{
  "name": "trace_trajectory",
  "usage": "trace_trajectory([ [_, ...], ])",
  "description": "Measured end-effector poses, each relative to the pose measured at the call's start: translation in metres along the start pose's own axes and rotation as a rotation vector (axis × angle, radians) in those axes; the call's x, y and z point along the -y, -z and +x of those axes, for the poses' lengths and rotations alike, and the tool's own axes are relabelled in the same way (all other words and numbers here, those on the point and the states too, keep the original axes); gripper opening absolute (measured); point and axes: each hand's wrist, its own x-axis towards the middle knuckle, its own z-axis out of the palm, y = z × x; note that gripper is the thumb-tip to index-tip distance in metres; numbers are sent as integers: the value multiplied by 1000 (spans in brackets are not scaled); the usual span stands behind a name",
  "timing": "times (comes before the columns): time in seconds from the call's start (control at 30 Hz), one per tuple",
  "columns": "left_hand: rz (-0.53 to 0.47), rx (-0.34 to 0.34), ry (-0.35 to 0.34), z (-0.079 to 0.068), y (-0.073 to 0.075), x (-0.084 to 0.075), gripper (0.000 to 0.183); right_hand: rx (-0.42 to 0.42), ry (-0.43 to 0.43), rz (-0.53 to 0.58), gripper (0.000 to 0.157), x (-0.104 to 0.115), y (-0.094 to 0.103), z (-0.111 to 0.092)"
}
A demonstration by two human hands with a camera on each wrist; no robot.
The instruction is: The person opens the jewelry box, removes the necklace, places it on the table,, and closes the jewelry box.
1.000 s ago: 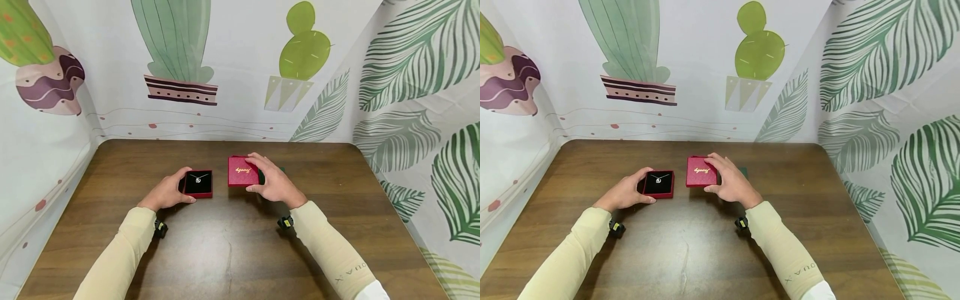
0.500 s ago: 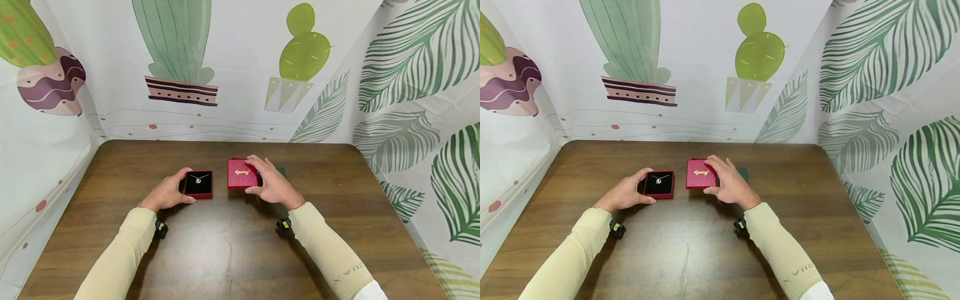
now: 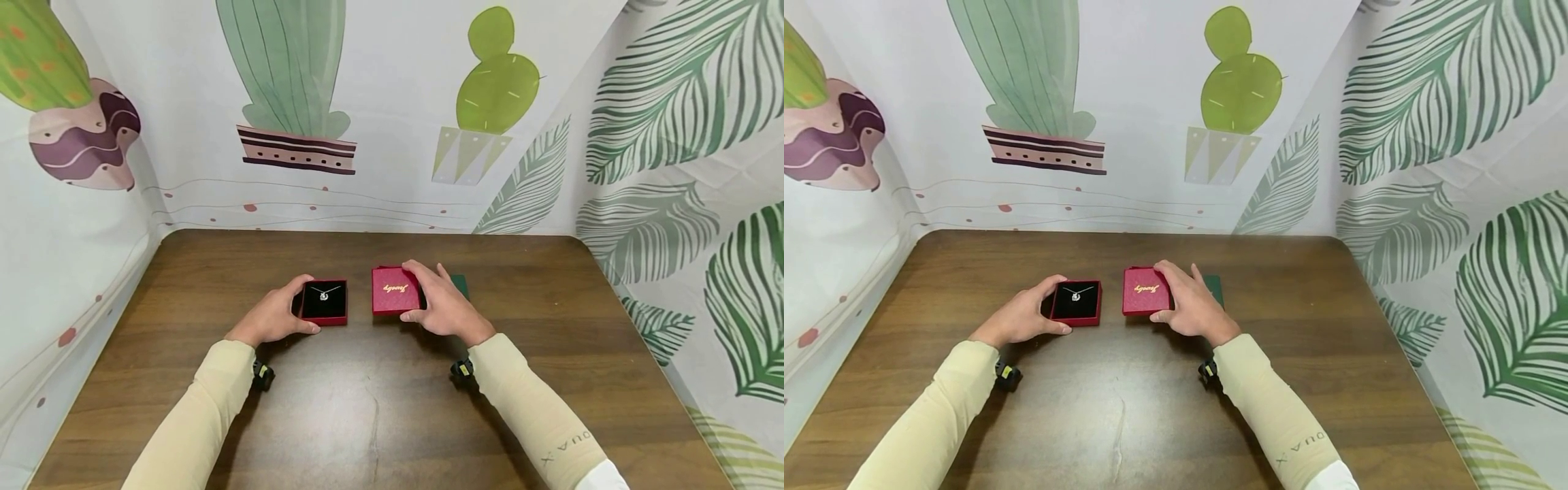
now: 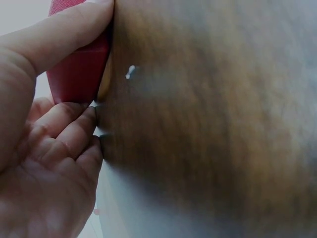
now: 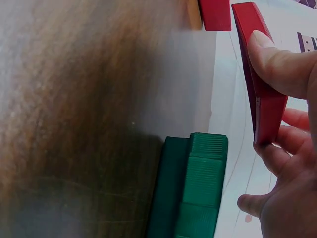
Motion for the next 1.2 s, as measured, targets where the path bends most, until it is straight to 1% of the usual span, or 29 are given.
trace_trajectory([
  [0.3, -5, -2, 0, 0, 0, 0, 85, -4, -10, -13, 93, -4, -5, 1],
  [0.57, 1, -6, -5, 0, -1, 0, 86, 41, -43, -44, 92, -2, -6, 1],
  [0.87, 8, -9, 1, -1, -1, 0, 86, 38, -25, -66, 86, -4, -10, 2],
  [1.2, -7, -7, -4, 0, -1, 1, 86, 83, -6, -180, 83, -5, -12, 2],
])
